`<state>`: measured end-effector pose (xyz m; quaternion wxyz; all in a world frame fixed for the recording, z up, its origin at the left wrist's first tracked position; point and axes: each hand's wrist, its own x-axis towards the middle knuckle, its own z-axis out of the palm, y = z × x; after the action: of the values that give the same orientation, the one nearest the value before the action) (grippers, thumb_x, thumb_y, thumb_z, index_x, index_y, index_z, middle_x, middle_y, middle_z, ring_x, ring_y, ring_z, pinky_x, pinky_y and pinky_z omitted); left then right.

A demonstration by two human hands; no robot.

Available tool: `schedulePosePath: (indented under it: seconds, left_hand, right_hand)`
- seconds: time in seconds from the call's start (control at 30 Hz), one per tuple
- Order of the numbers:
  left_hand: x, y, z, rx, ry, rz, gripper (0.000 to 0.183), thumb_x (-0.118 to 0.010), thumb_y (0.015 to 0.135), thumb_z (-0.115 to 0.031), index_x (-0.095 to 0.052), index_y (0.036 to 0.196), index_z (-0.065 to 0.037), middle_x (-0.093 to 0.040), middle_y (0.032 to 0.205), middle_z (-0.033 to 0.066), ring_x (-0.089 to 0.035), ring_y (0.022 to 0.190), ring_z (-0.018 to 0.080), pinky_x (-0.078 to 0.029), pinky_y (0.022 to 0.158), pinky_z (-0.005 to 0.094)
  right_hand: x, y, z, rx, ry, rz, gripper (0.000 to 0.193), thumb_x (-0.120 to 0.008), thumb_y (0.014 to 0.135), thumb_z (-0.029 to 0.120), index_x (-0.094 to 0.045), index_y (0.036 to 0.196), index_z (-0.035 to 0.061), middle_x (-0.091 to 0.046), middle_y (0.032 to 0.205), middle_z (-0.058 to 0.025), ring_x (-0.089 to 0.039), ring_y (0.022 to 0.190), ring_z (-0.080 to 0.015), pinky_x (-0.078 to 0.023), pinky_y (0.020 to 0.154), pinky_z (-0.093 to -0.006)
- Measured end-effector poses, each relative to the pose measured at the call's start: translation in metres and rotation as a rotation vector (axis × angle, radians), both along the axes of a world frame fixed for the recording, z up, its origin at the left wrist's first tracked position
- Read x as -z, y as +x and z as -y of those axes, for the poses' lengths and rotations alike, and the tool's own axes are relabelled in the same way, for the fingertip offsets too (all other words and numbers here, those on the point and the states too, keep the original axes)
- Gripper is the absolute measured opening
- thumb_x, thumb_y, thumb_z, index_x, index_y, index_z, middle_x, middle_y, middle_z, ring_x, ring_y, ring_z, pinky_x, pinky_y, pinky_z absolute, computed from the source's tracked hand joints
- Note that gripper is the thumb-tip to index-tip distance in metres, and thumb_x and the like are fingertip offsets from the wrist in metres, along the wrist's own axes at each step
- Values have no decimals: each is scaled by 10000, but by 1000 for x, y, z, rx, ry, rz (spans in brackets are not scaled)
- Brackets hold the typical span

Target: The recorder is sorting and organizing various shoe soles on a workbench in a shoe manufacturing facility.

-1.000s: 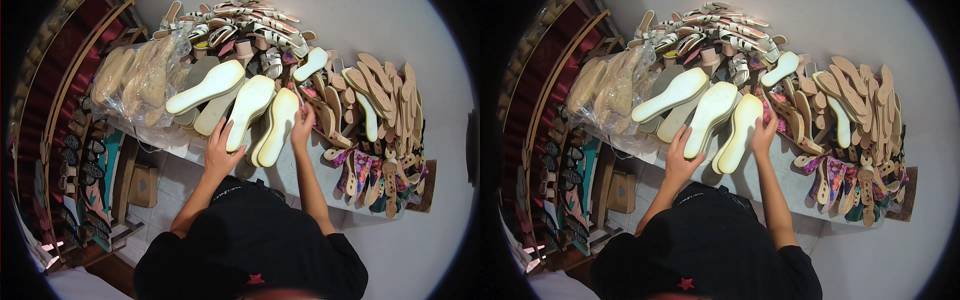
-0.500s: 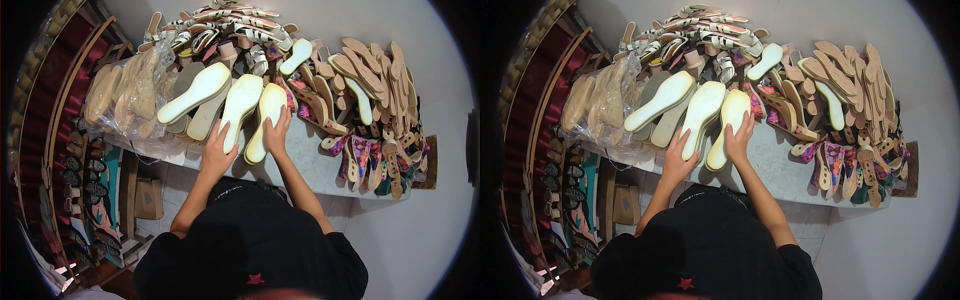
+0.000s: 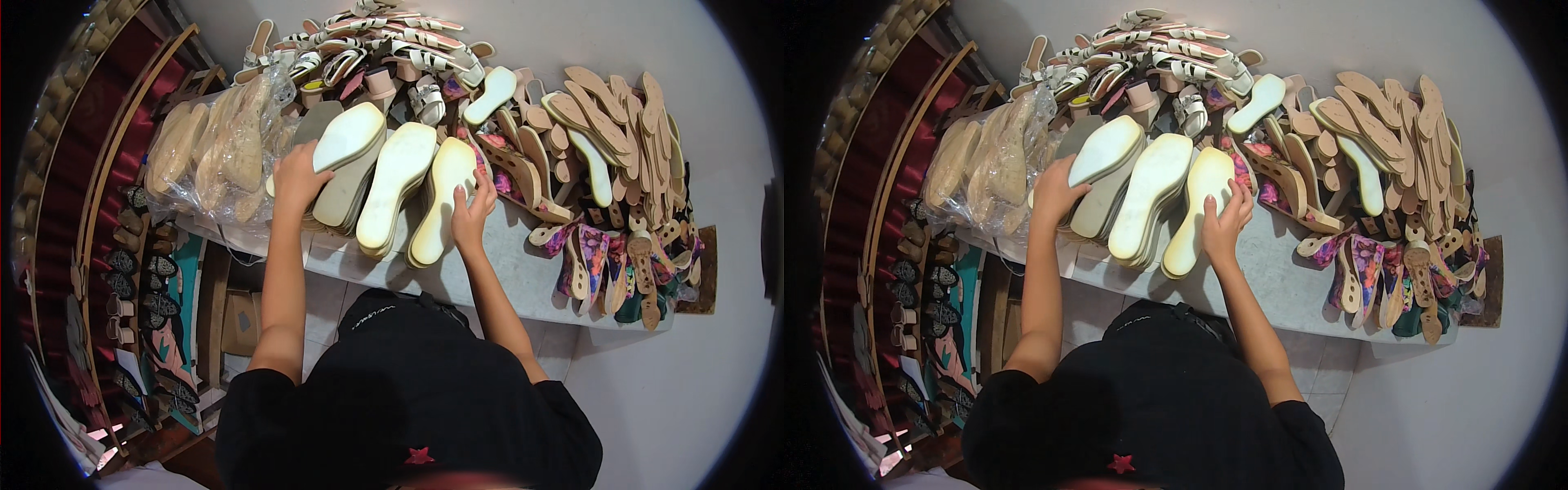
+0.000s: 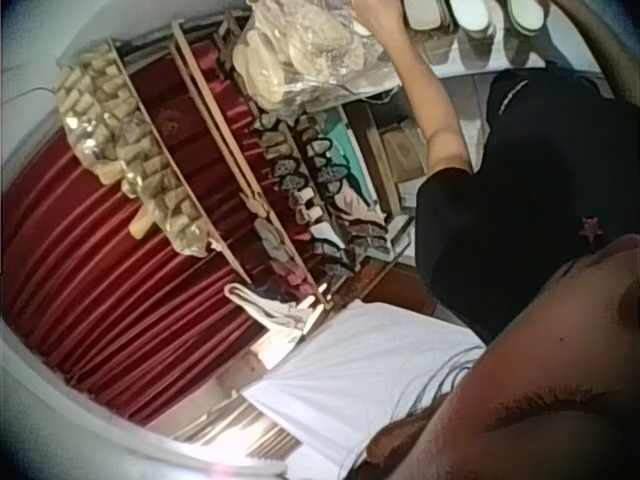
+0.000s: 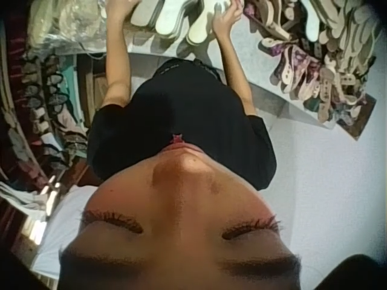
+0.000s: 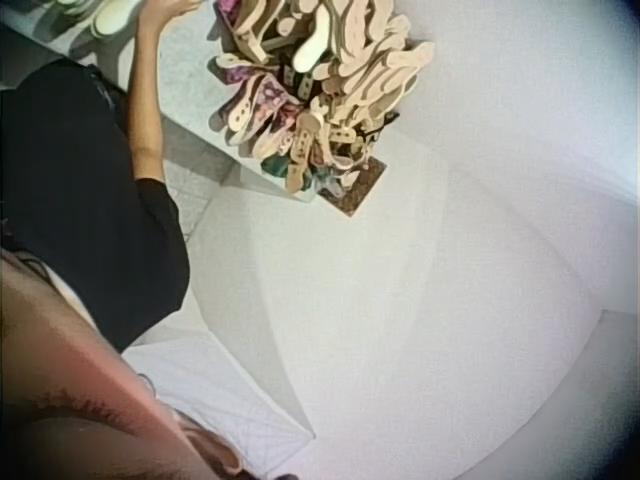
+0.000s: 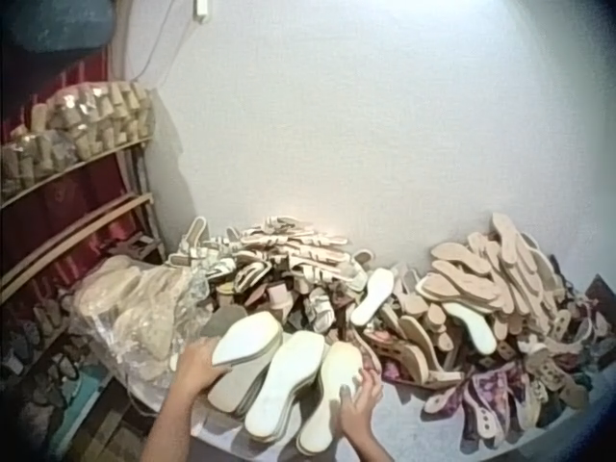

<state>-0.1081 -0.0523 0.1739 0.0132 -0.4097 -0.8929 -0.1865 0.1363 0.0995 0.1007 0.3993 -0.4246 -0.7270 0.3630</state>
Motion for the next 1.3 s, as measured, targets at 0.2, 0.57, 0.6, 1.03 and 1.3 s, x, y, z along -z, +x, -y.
schedulePosePath:
  seconds: [0.2,0.57,0.6,1.03,1.3]
  left_hand:
    - [-17,-5,5,-4,112,64,570,-772,603,-226,-585,1109,-42,-603,1043,175,-579,933,343,-458,796,376]
    - [-40,138,-30,196,365,270,703,-781,619,-347,-527,1185,-15,-619,949,189,-603,866,327,-475,763,364]
    - [-35,149,-34,231,327,259,690,-776,623,-342,-529,1179,-15,-615,951,185,-599,871,332,-475,763,375]
    - [14,184,-52,338,101,206,562,-700,683,-186,-500,1154,46,-535,1058,194,-516,951,333,-446,823,383]
    - [14,188,-53,342,123,192,588,-730,669,-211,-505,1145,52,-527,1078,207,-509,953,343,-440,825,391]
  right_hand:
    - [-4,3,-6,22,18,-58,460,-532,848,241,-412,1240,31,-274,1319,-223,-239,1213,-371,-183,1023,-472]
    - [-57,10,-21,-264,-344,-391,362,-491,908,203,-452,1202,-4,-560,992,-77,-552,758,-113,-426,636,-214]
    - [-58,8,-24,-263,-334,-436,382,-536,878,173,-453,1199,-16,-577,934,-57,-543,662,-83,-397,531,-195]
    - [-13,7,-59,-49,61,92,349,-600,764,144,-577,1059,-41,-545,857,-170,-547,767,-283,-440,720,-382]
    - [-4,3,-62,-44,108,118,290,-564,796,122,-588,1048,-20,-529,867,-175,-541,774,-296,-437,721,-384]
